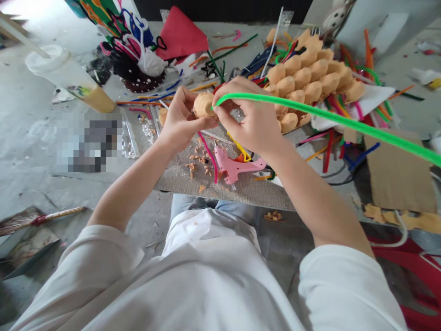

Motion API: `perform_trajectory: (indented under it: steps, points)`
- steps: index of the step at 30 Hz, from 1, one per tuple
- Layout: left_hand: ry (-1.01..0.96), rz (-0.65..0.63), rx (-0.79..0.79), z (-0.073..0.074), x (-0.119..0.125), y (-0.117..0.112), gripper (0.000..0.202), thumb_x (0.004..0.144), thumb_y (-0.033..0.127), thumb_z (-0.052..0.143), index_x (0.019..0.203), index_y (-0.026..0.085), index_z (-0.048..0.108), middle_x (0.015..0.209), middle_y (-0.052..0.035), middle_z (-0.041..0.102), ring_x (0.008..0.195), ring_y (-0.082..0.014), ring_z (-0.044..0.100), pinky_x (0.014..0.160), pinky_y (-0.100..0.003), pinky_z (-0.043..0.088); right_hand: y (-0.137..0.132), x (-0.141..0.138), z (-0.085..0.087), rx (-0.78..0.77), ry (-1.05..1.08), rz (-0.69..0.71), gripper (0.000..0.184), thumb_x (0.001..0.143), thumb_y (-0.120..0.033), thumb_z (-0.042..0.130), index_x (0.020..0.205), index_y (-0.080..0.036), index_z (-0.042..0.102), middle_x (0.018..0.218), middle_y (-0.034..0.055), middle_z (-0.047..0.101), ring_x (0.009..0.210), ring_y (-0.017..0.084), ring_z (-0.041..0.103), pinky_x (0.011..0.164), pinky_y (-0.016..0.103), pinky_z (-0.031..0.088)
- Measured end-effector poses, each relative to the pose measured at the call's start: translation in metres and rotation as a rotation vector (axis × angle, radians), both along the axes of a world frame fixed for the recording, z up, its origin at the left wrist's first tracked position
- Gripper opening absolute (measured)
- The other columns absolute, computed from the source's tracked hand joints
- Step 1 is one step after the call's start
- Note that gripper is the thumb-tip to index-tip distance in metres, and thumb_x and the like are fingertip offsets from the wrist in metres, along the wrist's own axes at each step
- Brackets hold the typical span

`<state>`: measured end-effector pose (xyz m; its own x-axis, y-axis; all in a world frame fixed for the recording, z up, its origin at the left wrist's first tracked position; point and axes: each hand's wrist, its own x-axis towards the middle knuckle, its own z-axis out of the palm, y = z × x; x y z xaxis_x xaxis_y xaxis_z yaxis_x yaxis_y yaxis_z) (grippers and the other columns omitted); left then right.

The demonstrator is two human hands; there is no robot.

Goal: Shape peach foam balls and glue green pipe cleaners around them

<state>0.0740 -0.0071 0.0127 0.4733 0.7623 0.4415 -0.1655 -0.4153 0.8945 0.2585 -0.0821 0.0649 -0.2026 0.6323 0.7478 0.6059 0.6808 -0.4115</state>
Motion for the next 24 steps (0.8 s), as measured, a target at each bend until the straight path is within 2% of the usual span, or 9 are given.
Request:
perform_trajectory:
  steps: [12, 18, 24]
  points:
    - [-0.018, 0.02, 0.014, -0.007, 0.001, 0.007, 0.072, 0.064, 0.067, 0.089, 0.104, 0.022, 0.049, 0.113, -0.0048, 0.062, 0.105, -0.0208, 0.069, 0.092, -0.043, 0.064, 0.003, -0.003, -0.011, 0.05, -0.137, -0.097, 0.019, 0.103, -0.037, 0.046, 0.097, -0.03, 0.063, 0.101, 0.0081, 0.073, 0.1, 0.027, 0.07, 0.091, 0.046, 0.063]
    - [-0.003, 0.028, 0.034, -0.009, 0.001, 0.007, 0.07, 0.066, 0.067, 0.088, 0.105, 0.023, 0.05, 0.11, -0.0034, 0.06, 0.103, -0.019, 0.068, 0.09, -0.04, 0.063, 0.005, -0.002, -0.013, 0.08, -0.181, -0.129, 0.019, 0.103, -0.035, 0.045, 0.096, -0.03, 0.062, 0.099, 0.0085, 0.073, 0.103, 0.026, 0.07, 0.09, 0.046, 0.064]
    - [0.009, 0.048, 0.089, -0.01, 0.001, 0.009, 0.066, 0.07, 0.067, 0.085, 0.103, 0.023, 0.05, 0.108, -0.0035, 0.06, 0.103, -0.0197, 0.069, 0.089, -0.04, 0.063, 0.006, -0.002, -0.013, 0.101, -0.185, -0.096, 0.016, 0.102, -0.031, 0.045, 0.098, -0.03, 0.061, 0.101, 0.009, 0.072, 0.103, 0.027, 0.07, 0.092, 0.047, 0.063]
